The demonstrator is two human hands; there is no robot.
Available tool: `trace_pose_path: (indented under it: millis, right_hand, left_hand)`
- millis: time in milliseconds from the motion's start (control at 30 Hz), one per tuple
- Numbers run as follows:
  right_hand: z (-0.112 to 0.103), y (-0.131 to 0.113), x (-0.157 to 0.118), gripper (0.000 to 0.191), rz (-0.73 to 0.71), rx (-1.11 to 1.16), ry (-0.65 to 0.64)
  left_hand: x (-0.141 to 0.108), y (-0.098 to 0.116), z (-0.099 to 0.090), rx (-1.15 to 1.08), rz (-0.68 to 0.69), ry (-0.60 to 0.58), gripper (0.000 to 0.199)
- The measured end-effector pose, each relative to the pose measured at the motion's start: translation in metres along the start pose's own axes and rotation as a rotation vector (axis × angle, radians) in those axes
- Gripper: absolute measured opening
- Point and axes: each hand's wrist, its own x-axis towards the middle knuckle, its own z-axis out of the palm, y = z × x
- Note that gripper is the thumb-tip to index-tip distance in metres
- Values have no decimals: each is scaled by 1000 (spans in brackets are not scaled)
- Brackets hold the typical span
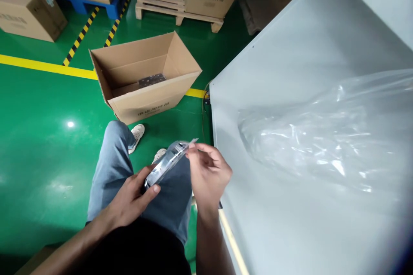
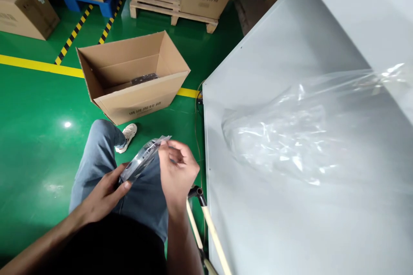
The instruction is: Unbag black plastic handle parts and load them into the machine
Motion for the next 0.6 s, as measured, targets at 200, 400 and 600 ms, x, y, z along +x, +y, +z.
trace_pose_path:
  millis: [200,400,600]
  right_hand:
    - [-4,9,8,15,-31,-64,30]
    - [-6,14,4,12,-148,-72,17]
    - [11,20,-46,20,-452,-166,-429]
  left_hand:
    - [4,0,-1,-98,-82,27,55]
    - [20,9,-10,-621,-376,183,83]
    - [41,24,-12,-846,-281,311,81]
